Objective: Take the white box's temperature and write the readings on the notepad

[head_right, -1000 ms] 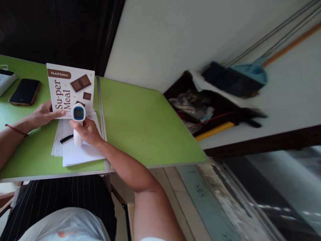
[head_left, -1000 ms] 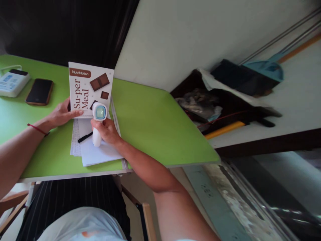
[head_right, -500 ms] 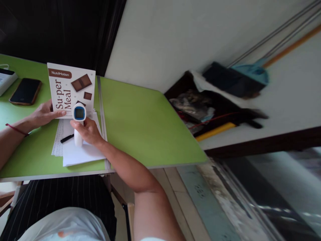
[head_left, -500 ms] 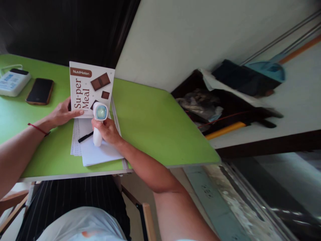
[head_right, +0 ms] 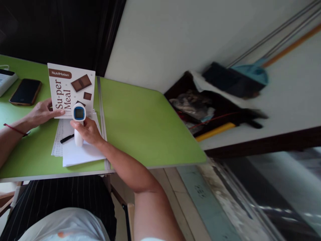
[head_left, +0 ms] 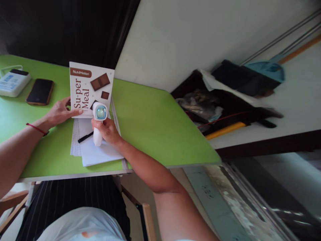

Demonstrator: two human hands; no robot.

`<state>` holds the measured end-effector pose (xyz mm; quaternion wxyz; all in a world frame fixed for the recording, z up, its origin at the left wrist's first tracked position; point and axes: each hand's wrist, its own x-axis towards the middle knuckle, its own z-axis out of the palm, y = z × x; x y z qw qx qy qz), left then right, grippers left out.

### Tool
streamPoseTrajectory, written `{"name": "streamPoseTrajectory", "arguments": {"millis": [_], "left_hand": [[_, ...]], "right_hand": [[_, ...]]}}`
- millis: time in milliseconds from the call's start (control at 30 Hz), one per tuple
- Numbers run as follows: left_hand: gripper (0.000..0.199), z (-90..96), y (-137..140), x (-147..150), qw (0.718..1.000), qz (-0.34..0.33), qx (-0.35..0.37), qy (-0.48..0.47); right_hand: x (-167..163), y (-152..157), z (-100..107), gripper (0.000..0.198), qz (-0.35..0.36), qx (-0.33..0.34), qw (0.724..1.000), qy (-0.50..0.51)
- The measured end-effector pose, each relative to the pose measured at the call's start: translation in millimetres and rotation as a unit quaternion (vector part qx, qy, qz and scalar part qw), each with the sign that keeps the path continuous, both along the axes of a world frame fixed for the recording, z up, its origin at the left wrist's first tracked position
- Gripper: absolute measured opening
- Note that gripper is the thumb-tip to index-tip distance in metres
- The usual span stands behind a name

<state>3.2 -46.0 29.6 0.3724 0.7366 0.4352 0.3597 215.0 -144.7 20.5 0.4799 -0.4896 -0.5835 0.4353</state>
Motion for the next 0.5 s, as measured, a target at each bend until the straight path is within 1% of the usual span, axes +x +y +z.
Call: {"name": "streamPoseTrajectory", "arguments": {"millis": [200,400,500], "left_hand": [[0.064,4.9,-3.9,1.3,0.999,-0.008,-0.052,-0.013],[0.054,3.5,-4.6,0.8,0.991,-0.040,-0.106,-0.071],[0.051,4.9,-7.1,1.6,0.987,-0.059,-0.116,-0.091]], "right_hand": [[2.6,2.5,-4.2,0.039,-0.002,-0.008,1.000,-0.011],[3.4,5.2,-12.8,0.039,0.007,-0.007,1.000,0.007],[2.5,5.7,-13.7,0.039,0.007,-0.002,1.000,0.007]]}}
